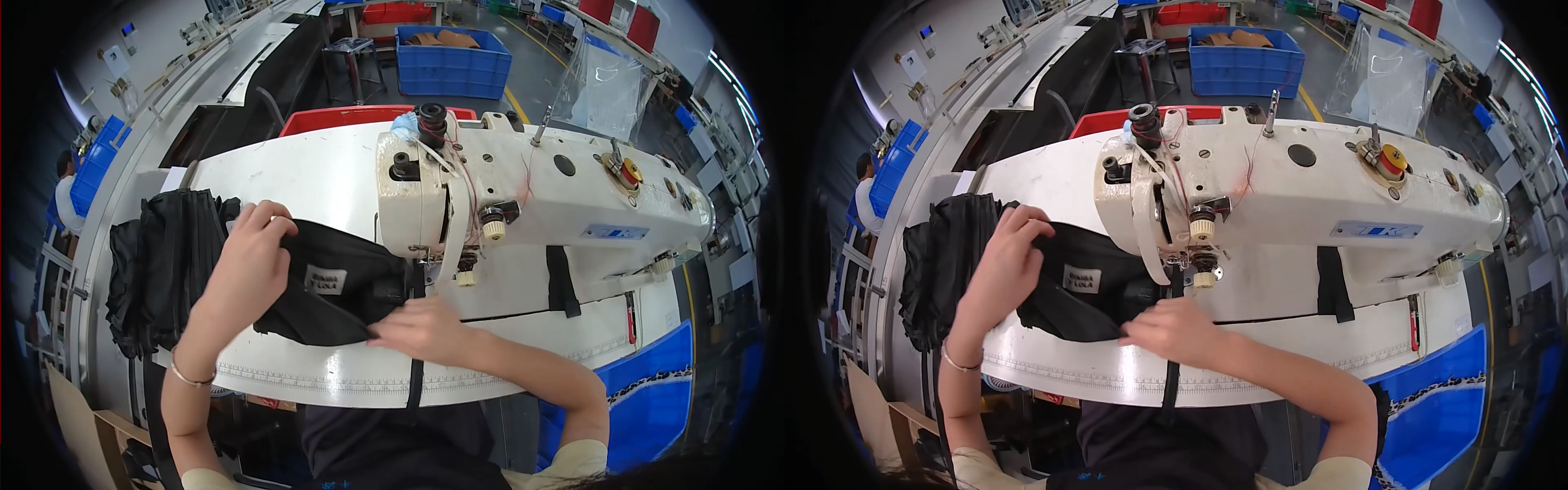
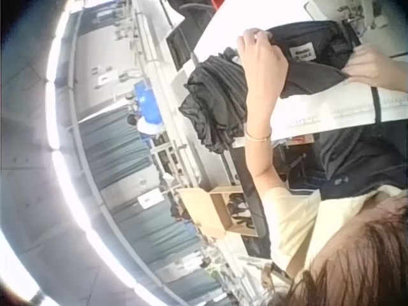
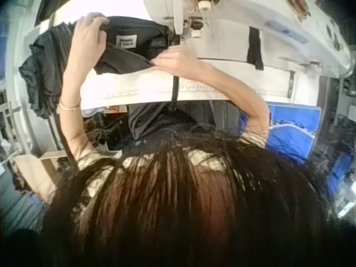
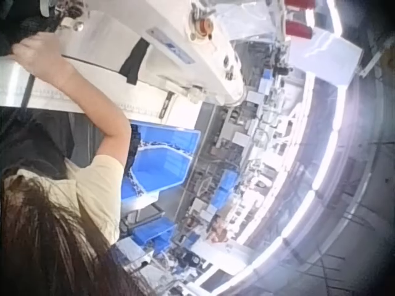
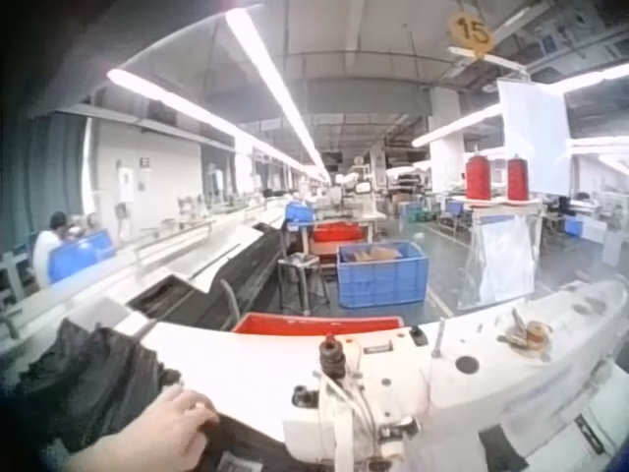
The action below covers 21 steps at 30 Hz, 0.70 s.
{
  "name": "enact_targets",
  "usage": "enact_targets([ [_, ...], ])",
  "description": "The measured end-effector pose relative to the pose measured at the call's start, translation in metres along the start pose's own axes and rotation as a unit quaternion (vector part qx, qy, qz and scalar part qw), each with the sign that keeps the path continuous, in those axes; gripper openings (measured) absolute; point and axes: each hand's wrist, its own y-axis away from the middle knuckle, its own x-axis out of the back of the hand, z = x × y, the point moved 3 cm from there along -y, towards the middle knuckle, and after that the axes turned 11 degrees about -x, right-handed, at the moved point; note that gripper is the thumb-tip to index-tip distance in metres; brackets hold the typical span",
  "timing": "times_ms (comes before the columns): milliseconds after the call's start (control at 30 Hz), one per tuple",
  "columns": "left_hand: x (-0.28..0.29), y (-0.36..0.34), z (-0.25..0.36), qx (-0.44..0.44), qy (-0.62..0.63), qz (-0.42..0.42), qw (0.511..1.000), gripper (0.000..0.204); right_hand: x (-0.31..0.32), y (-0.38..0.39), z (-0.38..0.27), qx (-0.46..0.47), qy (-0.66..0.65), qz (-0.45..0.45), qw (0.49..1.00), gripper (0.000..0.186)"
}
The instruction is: The recorder is sewing black leather or fabric pieces using an industrial sewing machine.
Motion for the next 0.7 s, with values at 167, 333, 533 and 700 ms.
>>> enact_targets([
  [167,-0.062,0.017,0.067,-0.155,0.135,0.03,0.978,0.045,-0.001,0.0,0.014,-0.07,-0.033,-0.009,0.997,0.029],
  [333,-0.073,0.035,0.064,-0.126,0.117,0.004,0.985,0.028,0.021,0.009,0.022,-0.062,0.075,-0.061,0.993,0.026],
  [533,-0.096,0.038,0.05,-0.116,0.085,-0.019,0.989,0.012,0.017,0.012,0.021,0.035,0.228,-0.002,0.973,0.02],
  [700,-0.086,0.033,0.072,-0.155,-0.083,-0.006,0.984,0.019,0.018,0.012,0.014,0.046,0.253,0.041,0.965,0.023],
])
